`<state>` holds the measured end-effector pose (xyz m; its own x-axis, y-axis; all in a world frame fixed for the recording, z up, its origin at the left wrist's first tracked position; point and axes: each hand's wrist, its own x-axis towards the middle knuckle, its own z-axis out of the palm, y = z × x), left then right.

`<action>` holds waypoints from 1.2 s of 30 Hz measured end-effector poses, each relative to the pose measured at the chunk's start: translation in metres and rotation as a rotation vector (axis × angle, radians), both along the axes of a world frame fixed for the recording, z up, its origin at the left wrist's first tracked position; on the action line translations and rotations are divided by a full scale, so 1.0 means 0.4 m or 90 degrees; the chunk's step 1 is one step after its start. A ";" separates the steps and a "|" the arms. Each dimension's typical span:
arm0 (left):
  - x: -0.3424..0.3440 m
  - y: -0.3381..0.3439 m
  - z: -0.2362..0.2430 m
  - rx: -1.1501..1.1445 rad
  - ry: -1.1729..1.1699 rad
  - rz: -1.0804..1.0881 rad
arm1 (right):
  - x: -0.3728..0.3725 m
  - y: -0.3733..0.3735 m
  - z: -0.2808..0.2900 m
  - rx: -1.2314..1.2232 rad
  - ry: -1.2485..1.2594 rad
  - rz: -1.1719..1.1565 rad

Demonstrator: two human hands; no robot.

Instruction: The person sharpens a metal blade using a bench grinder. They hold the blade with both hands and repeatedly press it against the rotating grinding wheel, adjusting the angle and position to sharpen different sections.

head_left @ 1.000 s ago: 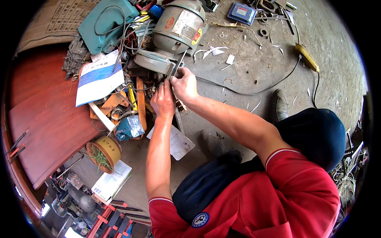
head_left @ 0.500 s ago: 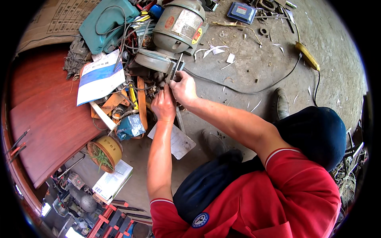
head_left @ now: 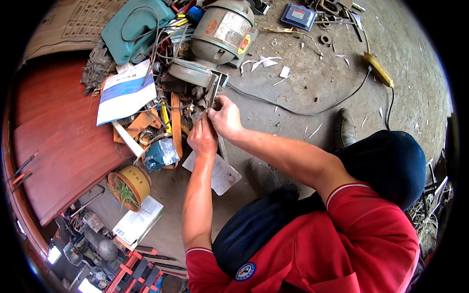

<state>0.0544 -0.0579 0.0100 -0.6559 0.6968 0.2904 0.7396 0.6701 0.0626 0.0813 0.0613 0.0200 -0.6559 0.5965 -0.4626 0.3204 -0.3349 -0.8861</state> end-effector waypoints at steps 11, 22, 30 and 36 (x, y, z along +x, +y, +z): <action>0.021 -0.026 0.001 0.032 -0.002 0.021 | 0.010 -0.020 -0.003 0.026 -0.023 0.035; 0.029 -0.016 -0.002 0.008 -0.064 0.047 | 0.006 -0.004 -0.005 0.047 -0.072 0.074; 0.045 -0.014 -0.013 0.029 -0.027 0.045 | 0.021 -0.001 0.005 0.044 -0.067 0.081; 0.049 -0.023 -0.014 0.044 -0.020 0.039 | 0.025 -0.007 0.003 0.030 -0.069 0.092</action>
